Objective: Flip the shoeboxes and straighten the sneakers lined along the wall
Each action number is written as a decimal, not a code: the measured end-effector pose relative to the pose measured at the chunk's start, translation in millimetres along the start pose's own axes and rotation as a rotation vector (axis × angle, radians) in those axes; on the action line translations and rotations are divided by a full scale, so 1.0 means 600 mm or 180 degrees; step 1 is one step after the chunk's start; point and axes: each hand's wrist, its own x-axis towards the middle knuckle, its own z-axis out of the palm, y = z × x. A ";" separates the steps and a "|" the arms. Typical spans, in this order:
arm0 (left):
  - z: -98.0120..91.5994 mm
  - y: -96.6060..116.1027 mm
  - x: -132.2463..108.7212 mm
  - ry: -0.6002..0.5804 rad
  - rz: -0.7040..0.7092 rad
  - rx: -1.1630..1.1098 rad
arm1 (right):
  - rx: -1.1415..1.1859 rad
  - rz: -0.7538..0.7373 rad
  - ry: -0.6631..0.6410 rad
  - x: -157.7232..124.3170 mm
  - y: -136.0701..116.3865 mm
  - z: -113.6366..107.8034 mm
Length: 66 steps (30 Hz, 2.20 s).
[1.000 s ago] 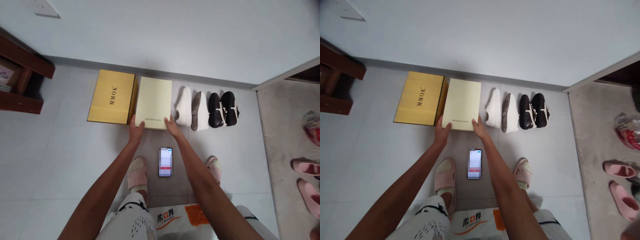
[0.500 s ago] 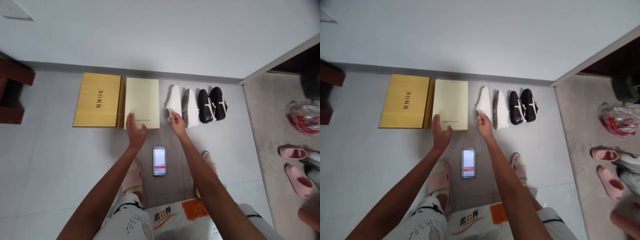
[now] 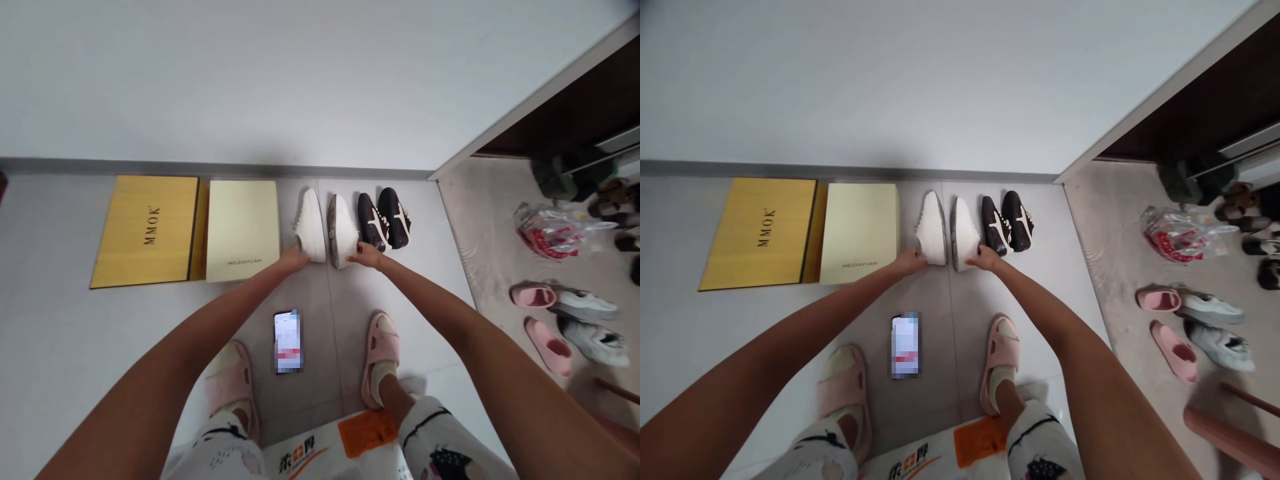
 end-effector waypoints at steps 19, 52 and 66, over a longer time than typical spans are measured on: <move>0.040 0.045 0.000 0.0308 0.0202 0.0585 | -0.1226 -0.1044 0.0068 -0.006 0.004 0.004; 0.053 0.068 -0.007 0.0566 0.0402 0.1161 | -0.2439 -0.1434 -0.0210 -0.018 -0.108 0.076; 0.048 0.162 -0.021 0.0829 0.0916 0.1939 | -0.1942 -0.1630 0.0395 -0.018 -0.026 -0.021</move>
